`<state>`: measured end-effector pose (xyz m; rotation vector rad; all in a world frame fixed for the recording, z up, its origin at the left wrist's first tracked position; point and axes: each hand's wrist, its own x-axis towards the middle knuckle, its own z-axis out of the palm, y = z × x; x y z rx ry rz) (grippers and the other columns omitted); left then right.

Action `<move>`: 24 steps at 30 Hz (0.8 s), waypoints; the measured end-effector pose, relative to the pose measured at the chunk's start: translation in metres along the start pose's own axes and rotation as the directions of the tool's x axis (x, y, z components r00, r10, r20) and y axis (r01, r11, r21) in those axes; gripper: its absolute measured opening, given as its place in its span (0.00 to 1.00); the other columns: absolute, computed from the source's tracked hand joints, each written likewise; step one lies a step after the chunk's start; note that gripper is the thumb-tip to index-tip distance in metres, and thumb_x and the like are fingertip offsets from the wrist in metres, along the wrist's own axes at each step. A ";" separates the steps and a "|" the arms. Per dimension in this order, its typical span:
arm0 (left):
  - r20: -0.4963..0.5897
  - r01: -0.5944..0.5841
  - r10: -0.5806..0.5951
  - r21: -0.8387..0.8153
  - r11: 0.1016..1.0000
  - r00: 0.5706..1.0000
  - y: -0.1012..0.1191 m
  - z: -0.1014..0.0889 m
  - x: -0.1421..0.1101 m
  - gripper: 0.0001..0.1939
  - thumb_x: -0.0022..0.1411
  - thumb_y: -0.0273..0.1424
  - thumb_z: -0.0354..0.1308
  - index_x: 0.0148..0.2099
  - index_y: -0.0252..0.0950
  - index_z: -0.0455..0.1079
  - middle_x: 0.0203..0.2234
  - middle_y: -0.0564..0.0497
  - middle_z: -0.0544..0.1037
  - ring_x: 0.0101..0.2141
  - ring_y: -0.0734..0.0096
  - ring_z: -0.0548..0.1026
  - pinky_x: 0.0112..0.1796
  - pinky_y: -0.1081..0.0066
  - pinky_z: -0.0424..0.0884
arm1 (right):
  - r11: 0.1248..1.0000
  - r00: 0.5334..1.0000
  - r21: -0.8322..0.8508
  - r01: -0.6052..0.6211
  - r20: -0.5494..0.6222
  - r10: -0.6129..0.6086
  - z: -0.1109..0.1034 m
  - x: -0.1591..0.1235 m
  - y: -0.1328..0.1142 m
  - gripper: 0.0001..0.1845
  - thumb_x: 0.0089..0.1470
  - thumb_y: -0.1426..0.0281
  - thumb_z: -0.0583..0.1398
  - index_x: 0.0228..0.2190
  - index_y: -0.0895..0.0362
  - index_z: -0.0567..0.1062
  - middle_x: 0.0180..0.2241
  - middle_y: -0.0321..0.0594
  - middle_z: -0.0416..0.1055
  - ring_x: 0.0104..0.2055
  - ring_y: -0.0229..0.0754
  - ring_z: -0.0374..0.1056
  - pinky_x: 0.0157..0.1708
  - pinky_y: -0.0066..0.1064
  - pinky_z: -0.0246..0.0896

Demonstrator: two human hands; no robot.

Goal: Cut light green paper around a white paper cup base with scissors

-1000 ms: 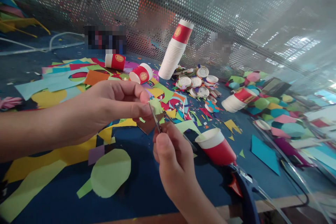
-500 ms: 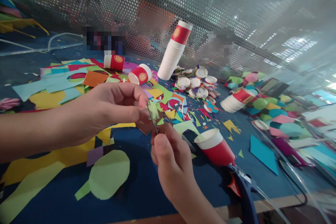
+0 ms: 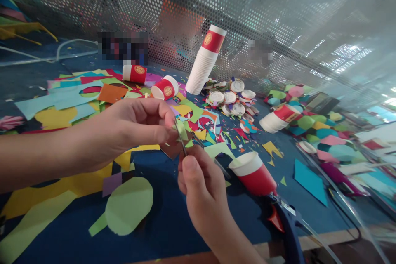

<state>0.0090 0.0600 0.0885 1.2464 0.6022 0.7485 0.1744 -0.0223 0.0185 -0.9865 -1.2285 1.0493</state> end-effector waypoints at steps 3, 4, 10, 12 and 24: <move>0.007 0.002 -0.002 0.008 1.000 1.000 0.000 0.000 0.000 0.07 0.55 0.24 0.62 0.29 0.36 0.67 0.22 0.54 0.75 0.27 0.71 0.77 0.28 0.73 0.69 | 1.000 1.000 0.028 0.001 0.018 -0.002 0.001 0.000 0.000 0.20 0.70 0.54 0.56 0.31 0.54 0.70 0.19 0.26 0.48 0.19 0.31 0.42 0.19 0.25 0.40; 0.009 -0.003 0.003 0.011 1.000 1.000 0.000 0.000 -0.001 0.07 0.55 0.25 0.63 0.29 0.36 0.67 0.22 0.54 0.75 0.27 0.71 0.77 0.28 0.73 0.69 | 0.999 1.000 0.041 -0.002 0.024 0.001 0.001 0.000 0.000 0.20 0.69 0.53 0.56 0.31 0.54 0.70 0.19 0.26 0.48 0.19 0.31 0.42 0.19 0.25 0.40; -0.001 -0.030 0.030 0.028 0.999 1.000 -0.001 -0.001 -0.001 0.06 0.56 0.28 0.63 0.29 0.37 0.68 0.22 0.53 0.75 0.27 0.70 0.75 0.28 0.72 0.67 | 0.997 0.999 0.078 -0.026 0.021 0.024 0.003 0.001 -0.002 0.21 0.68 0.52 0.57 0.30 0.54 0.70 0.20 0.26 0.48 0.19 0.30 0.41 0.18 0.25 0.38; -0.018 -0.029 0.030 0.035 0.999 0.999 -0.002 -0.002 0.000 0.07 0.55 0.29 0.64 0.29 0.37 0.68 0.21 0.53 0.74 0.27 0.70 0.74 0.28 0.72 0.67 | 0.996 0.999 0.082 -0.029 0.020 0.027 0.002 0.001 -0.002 0.21 0.68 0.52 0.57 0.30 0.54 0.71 0.20 0.26 0.49 0.19 0.30 0.41 0.18 0.25 0.38; -0.010 -0.021 0.021 0.033 0.999 1.000 -0.004 0.001 0.000 0.07 0.57 0.30 0.64 0.29 0.36 0.69 0.22 0.52 0.76 0.28 0.70 0.75 0.27 0.74 0.64 | 0.995 0.999 0.095 -0.025 0.026 0.022 0.003 0.002 0.002 0.21 0.68 0.52 0.57 0.29 0.53 0.72 0.19 0.26 0.48 0.18 0.30 0.41 0.18 0.24 0.39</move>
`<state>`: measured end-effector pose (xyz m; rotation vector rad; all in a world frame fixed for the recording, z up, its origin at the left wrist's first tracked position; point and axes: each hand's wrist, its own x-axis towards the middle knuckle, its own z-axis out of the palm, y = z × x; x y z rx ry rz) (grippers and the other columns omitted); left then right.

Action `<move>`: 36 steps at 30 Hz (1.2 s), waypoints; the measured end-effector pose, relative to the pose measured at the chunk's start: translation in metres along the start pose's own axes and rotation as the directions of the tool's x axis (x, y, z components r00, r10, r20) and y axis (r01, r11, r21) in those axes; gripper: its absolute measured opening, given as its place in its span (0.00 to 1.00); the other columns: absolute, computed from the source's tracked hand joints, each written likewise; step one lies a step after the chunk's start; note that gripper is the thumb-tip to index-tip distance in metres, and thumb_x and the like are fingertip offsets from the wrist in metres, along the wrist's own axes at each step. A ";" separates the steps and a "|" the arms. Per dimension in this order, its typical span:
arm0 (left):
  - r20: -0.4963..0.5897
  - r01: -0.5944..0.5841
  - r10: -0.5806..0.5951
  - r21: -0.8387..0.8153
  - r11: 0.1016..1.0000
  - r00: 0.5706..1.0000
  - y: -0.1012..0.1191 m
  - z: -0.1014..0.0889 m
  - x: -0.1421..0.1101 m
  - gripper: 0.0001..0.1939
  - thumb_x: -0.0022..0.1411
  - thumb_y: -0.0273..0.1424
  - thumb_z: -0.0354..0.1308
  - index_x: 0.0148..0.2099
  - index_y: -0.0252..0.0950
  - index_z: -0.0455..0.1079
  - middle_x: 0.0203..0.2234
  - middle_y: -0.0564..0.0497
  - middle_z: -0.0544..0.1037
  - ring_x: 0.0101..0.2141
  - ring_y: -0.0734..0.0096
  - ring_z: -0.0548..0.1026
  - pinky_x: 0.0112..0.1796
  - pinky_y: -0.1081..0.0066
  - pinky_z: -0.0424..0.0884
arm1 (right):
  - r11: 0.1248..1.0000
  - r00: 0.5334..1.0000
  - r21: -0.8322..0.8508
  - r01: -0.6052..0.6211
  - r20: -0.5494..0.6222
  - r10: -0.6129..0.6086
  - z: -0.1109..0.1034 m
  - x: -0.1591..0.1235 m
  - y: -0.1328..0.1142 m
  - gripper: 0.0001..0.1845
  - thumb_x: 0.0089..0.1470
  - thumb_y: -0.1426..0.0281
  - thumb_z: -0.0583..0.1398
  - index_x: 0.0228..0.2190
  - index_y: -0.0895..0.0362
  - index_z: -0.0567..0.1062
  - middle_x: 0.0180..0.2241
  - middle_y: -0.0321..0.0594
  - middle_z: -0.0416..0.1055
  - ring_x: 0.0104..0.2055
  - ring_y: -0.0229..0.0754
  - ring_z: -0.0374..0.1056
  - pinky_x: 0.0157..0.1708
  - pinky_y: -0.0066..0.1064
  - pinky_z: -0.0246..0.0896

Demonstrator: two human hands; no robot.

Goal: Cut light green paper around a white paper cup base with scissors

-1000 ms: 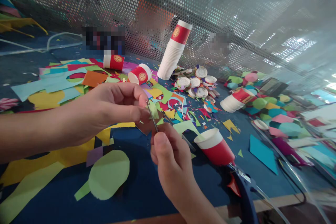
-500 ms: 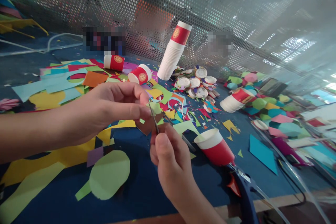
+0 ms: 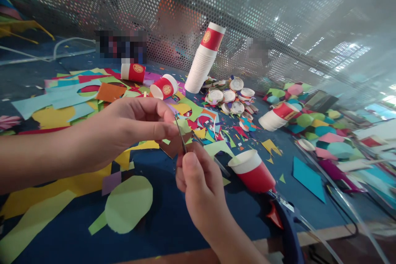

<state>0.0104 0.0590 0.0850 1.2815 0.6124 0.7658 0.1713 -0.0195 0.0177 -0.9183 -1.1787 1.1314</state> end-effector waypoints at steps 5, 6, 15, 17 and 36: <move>-0.002 0.000 0.000 0.000 1.000 1.000 -0.001 -0.001 0.000 0.08 0.57 0.30 0.65 0.29 0.36 0.70 0.22 0.52 0.76 0.27 0.70 0.75 0.27 0.73 0.65 | 0.999 1.000 0.026 -0.026 0.002 0.026 -0.001 0.000 -0.002 0.21 0.68 0.52 0.58 0.29 0.53 0.72 0.20 0.27 0.50 0.18 0.29 0.41 0.18 0.24 0.39; 0.001 0.003 -0.003 0.000 1.000 1.000 -0.001 -0.001 0.000 0.07 0.56 0.30 0.66 0.29 0.36 0.71 0.22 0.52 0.75 0.27 0.70 0.75 0.26 0.73 0.65 | 0.999 0.999 0.027 -0.033 0.007 0.033 -0.001 0.000 -0.002 0.21 0.68 0.52 0.58 0.29 0.53 0.72 0.20 0.27 0.49 0.18 0.30 0.41 0.18 0.23 0.39; 0.008 -0.010 0.010 0.000 1.000 1.000 -0.002 -0.005 0.002 0.07 0.53 0.29 0.68 0.28 0.37 0.72 0.19 0.55 0.72 0.24 0.73 0.71 0.24 0.75 0.63 | 0.995 0.998 0.072 -0.066 0.013 0.065 0.000 0.001 -0.004 0.20 0.67 0.54 0.59 0.28 0.53 0.72 0.18 0.26 0.47 0.18 0.30 0.41 0.18 0.23 0.40; 0.008 -0.014 0.014 0.014 1.000 1.000 -0.002 -0.006 0.002 0.07 0.53 0.30 0.68 0.29 0.37 0.72 0.19 0.55 0.73 0.24 0.73 0.72 0.24 0.75 0.63 | 0.995 0.998 0.076 -0.068 0.007 0.068 0.000 0.001 -0.004 0.20 0.67 0.54 0.59 0.28 0.54 0.73 0.18 0.26 0.47 0.18 0.30 0.41 0.18 0.23 0.40; 0.056 0.006 -0.013 0.122 0.993 0.998 0.004 -0.009 0.005 0.07 0.55 0.31 0.66 0.27 0.37 0.72 0.19 0.56 0.75 0.25 0.72 0.76 0.27 0.74 0.69 | 0.991 0.996 0.091 -0.093 0.007 0.092 0.000 0.002 -0.001 0.21 0.65 0.52 0.60 0.28 0.54 0.73 0.17 0.25 0.47 0.17 0.29 0.40 0.18 0.21 0.40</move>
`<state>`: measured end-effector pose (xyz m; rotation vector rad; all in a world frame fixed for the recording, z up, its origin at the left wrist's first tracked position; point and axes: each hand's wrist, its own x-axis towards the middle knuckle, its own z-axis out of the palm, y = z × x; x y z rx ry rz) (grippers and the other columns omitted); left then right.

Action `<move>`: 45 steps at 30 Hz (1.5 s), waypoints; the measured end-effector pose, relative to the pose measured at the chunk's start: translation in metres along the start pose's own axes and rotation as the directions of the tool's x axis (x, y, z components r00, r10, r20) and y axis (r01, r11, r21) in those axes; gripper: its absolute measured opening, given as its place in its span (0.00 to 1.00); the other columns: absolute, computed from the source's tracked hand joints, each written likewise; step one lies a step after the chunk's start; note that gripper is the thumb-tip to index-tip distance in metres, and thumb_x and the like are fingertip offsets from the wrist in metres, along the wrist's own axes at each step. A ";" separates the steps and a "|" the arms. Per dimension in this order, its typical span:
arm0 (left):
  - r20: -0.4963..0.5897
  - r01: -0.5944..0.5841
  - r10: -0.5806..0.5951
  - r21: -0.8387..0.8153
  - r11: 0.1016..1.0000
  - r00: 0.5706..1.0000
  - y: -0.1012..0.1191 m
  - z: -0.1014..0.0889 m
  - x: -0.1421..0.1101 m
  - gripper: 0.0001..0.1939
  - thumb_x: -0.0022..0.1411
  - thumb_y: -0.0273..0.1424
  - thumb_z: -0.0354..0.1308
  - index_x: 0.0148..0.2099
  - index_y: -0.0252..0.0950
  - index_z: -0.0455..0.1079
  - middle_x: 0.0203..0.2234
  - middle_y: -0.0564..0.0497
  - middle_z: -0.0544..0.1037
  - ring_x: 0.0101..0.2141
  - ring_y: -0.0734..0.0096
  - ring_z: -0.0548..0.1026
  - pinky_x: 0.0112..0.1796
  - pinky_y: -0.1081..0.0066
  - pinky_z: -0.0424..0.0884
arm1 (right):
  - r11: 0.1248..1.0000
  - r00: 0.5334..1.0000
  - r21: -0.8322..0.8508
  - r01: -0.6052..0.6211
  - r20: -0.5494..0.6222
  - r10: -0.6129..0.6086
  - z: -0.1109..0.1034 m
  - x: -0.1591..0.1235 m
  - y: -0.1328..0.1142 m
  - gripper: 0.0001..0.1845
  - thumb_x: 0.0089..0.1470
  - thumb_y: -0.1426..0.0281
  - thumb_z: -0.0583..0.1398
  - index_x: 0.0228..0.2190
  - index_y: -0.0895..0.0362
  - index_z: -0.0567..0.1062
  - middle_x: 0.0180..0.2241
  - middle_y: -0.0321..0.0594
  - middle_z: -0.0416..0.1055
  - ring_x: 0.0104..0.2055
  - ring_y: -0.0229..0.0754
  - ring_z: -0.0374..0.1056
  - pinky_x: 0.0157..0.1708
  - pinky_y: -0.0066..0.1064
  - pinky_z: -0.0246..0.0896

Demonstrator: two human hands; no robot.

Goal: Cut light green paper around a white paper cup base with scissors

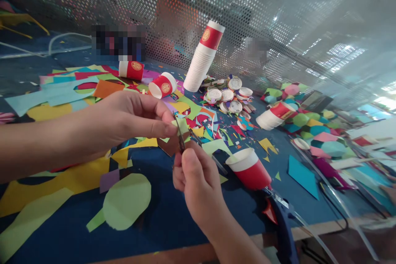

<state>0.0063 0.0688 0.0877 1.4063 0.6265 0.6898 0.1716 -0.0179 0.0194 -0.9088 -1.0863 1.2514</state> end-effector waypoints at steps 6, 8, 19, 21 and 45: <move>0.008 -0.044 0.044 0.013 0.999 0.999 -0.001 -0.003 0.000 0.08 0.54 0.33 0.66 0.26 0.37 0.72 0.19 0.55 0.74 0.24 0.73 0.73 0.27 0.74 0.69 | 0.999 1.000 -0.033 -0.004 -0.030 0.003 0.004 0.001 -0.003 0.24 0.64 0.49 0.60 0.27 0.55 0.70 0.17 0.24 0.47 0.16 0.30 0.40 0.17 0.23 0.39; -0.006 -0.046 0.047 0.014 0.999 0.999 -0.001 -0.003 -0.001 0.09 0.53 0.33 0.66 0.25 0.37 0.72 0.20 0.55 0.75 0.24 0.73 0.73 0.27 0.74 0.70 | 1.000 1.000 -0.030 -0.007 -0.025 0.006 0.004 0.000 -0.004 0.24 0.64 0.49 0.60 0.27 0.54 0.70 0.17 0.24 0.47 0.16 0.30 0.40 0.17 0.23 0.39; -0.017 -0.030 0.031 0.041 0.999 0.999 0.001 -0.002 -0.001 0.10 0.53 0.33 0.65 0.23 0.38 0.70 0.18 0.55 0.73 0.23 0.73 0.73 0.27 0.75 0.69 | 1.000 1.000 -0.023 -0.008 -0.016 0.007 0.001 -0.001 -0.002 0.22 0.65 0.51 0.60 0.27 0.55 0.71 0.17 0.25 0.47 0.17 0.30 0.40 0.17 0.23 0.39; -0.013 -0.040 0.040 0.047 0.998 0.999 -0.001 -0.002 -0.001 0.11 0.54 0.35 0.66 0.24 0.38 0.71 0.18 0.55 0.74 0.24 0.72 0.74 0.28 0.75 0.69 | 0.999 1.000 -0.032 -0.011 -0.026 0.010 0.002 0.000 -0.003 0.23 0.64 0.50 0.60 0.27 0.55 0.70 0.17 0.24 0.46 0.17 0.30 0.40 0.17 0.23 0.39; -0.053 -0.042 0.045 0.044 0.998 0.998 0.004 0.000 -0.003 0.09 0.54 0.28 0.62 0.22 0.37 0.71 0.18 0.55 0.74 0.23 0.74 0.74 0.26 0.76 0.70 | 1.000 0.998 -0.023 -0.021 -0.052 0.020 0.003 -0.001 -0.004 0.23 0.62 0.50 0.62 0.26 0.55 0.70 0.16 0.24 0.46 0.16 0.29 0.40 0.16 0.23 0.38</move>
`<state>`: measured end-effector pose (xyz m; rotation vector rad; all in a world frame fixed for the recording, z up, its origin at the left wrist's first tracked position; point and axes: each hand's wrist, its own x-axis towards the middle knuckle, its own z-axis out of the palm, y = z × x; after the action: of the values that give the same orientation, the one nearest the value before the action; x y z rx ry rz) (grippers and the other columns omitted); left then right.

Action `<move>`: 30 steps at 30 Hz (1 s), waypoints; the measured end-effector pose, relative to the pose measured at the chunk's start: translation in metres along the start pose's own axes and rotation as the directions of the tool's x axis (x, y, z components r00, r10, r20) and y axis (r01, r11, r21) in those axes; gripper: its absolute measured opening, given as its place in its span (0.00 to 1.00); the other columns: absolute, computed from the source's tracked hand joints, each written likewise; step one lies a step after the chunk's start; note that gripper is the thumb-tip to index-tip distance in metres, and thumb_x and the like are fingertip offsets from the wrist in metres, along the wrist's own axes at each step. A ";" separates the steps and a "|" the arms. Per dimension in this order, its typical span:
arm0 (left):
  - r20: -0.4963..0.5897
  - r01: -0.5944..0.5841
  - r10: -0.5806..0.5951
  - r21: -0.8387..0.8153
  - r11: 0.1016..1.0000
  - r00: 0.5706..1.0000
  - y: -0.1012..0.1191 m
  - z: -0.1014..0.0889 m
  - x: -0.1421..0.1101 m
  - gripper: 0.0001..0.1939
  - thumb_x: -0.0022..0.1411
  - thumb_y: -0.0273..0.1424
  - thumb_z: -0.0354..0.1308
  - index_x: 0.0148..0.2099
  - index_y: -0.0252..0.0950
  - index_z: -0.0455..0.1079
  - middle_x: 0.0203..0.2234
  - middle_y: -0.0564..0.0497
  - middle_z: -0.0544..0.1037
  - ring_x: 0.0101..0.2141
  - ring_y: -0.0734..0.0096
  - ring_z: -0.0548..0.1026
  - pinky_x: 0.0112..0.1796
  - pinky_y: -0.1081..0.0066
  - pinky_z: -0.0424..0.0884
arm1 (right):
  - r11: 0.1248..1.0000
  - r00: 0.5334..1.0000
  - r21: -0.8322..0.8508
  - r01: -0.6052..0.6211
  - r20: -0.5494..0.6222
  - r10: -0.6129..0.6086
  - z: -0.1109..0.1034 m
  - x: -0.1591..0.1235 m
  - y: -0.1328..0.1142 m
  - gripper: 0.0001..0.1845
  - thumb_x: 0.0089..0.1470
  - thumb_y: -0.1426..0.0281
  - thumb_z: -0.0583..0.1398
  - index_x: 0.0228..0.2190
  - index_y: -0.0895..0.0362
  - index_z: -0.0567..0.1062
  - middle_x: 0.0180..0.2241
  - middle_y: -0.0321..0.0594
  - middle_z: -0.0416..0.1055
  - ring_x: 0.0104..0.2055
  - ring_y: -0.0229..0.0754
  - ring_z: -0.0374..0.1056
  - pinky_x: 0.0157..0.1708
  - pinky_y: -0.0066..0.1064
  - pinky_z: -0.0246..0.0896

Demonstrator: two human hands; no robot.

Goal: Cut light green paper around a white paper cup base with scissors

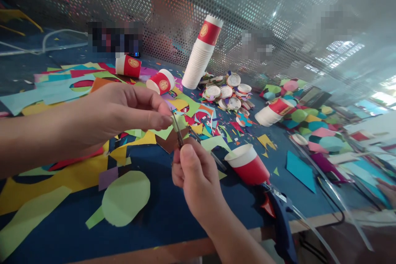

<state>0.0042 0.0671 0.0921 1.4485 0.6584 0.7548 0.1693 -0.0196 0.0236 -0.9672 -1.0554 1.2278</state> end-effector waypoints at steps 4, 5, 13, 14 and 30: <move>-0.029 -0.002 0.002 0.013 1.000 1.000 0.000 0.000 0.001 0.10 0.54 0.26 0.62 0.22 0.37 0.70 0.18 0.55 0.74 0.22 0.76 0.73 0.25 0.78 0.69 | 1.000 1.000 -0.020 0.009 0.009 -0.009 0.001 0.000 -0.001 0.24 0.62 0.49 0.62 0.26 0.55 0.71 0.17 0.24 0.47 0.17 0.30 0.41 0.17 0.23 0.39; -0.036 0.001 0.000 0.022 1.000 0.999 0.000 0.000 0.001 0.10 0.54 0.26 0.62 0.22 0.37 0.70 0.18 0.56 0.74 0.22 0.76 0.74 0.25 0.78 0.69 | 1.000 1.000 -0.028 0.010 0.009 -0.010 0.002 0.000 -0.001 0.24 0.62 0.49 0.62 0.26 0.55 0.71 0.17 0.25 0.47 0.17 0.30 0.41 0.17 0.24 0.39; -0.055 -0.035 0.036 0.023 0.999 0.998 -0.003 -0.001 0.000 0.07 0.53 0.28 0.64 0.25 0.37 0.72 0.19 0.55 0.74 0.23 0.73 0.74 0.26 0.74 0.71 | 1.000 1.000 -0.018 0.008 -0.007 -0.009 0.004 0.002 -0.001 0.24 0.62 0.49 0.63 0.25 0.55 0.70 0.17 0.24 0.47 0.16 0.29 0.40 0.16 0.23 0.38; -0.040 -0.034 0.035 0.024 0.999 0.999 -0.003 -0.001 0.000 0.07 0.54 0.29 0.64 0.24 0.37 0.72 0.19 0.55 0.75 0.23 0.73 0.74 0.27 0.73 0.71 | 1.000 1.000 -0.016 0.010 -0.008 -0.010 0.004 0.001 0.000 0.24 0.62 0.50 0.63 0.25 0.55 0.70 0.17 0.24 0.47 0.16 0.29 0.40 0.16 0.23 0.38; -0.010 -0.040 0.041 0.087 0.995 0.999 -0.003 -0.007 0.004 0.06 0.50 0.33 0.64 0.24 0.38 0.74 0.21 0.56 0.78 0.28 0.71 0.78 0.30 0.75 0.73 | 1.000 1.000 -0.023 -0.019 0.015 0.020 0.004 0.000 -0.002 0.26 0.61 0.47 0.62 0.26 0.55 0.69 0.16 0.24 0.46 0.16 0.29 0.40 0.16 0.23 0.39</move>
<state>0.0012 0.0746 0.0886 1.5417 0.6799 0.7745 0.1662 -0.0195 0.0266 -0.9893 -1.0767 1.2431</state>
